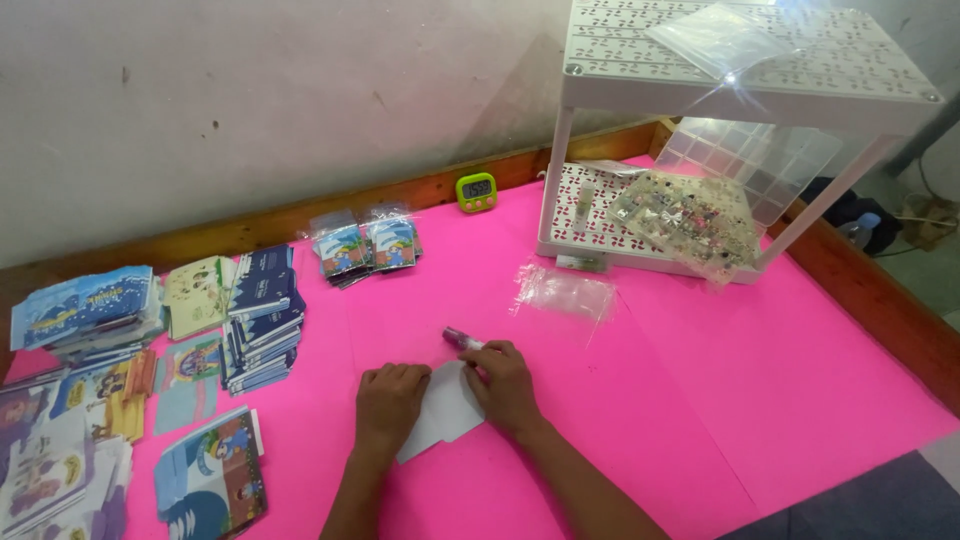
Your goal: Packaging individual cards into plastic sleeves and bags using an applicator tool.
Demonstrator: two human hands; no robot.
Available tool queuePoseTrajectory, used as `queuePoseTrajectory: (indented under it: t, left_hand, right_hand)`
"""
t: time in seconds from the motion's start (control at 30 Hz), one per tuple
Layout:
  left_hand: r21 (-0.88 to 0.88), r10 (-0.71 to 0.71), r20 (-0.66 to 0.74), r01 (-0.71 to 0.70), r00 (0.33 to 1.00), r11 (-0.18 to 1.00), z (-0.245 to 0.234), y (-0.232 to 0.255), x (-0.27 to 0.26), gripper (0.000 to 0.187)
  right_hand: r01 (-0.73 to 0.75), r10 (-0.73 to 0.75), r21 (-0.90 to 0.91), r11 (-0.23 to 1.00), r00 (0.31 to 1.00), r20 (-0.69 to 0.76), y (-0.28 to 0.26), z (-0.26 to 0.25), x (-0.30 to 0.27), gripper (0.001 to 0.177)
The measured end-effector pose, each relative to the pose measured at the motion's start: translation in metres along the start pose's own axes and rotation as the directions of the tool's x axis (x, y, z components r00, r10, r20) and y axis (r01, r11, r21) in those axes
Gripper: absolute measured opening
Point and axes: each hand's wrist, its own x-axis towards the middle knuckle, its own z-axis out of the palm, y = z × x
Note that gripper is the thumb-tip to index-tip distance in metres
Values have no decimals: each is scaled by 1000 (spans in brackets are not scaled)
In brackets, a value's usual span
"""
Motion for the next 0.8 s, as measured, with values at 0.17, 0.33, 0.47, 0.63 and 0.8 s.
queuePoseTrajectory:
  t: [0.17, 0.33, 0.47, 0.63, 0.8]
  left_hand:
    - [223, 130, -183, -88, 974, 971, -13, 9, 2, 13]
    - [295, 175, -224, -105, 959, 950, -15, 13, 8, 16]
    - [323, 194, -160, -134, 968, 937, -13, 19, 5, 13]
    - [279, 168, -112, -132, 979, 951, -3, 13, 1, 11]
    - [131, 177, -115, -162, 977, 978, 1, 4, -2, 20]
  right_hand:
    - [29, -33, -211, 977, 999, -17, 8, 7, -6, 38]
    - [138, -151, -368, 919, 989, -6, 8, 19, -7, 38]
    - [231, -266, -493, 839, 964, 0, 1, 23, -17, 23]
    - [200, -156, -395, 896, 978, 141, -12, 29, -31, 35]
    - [118, -14, -393, 912, 966, 258, -14, 31, -36, 12]
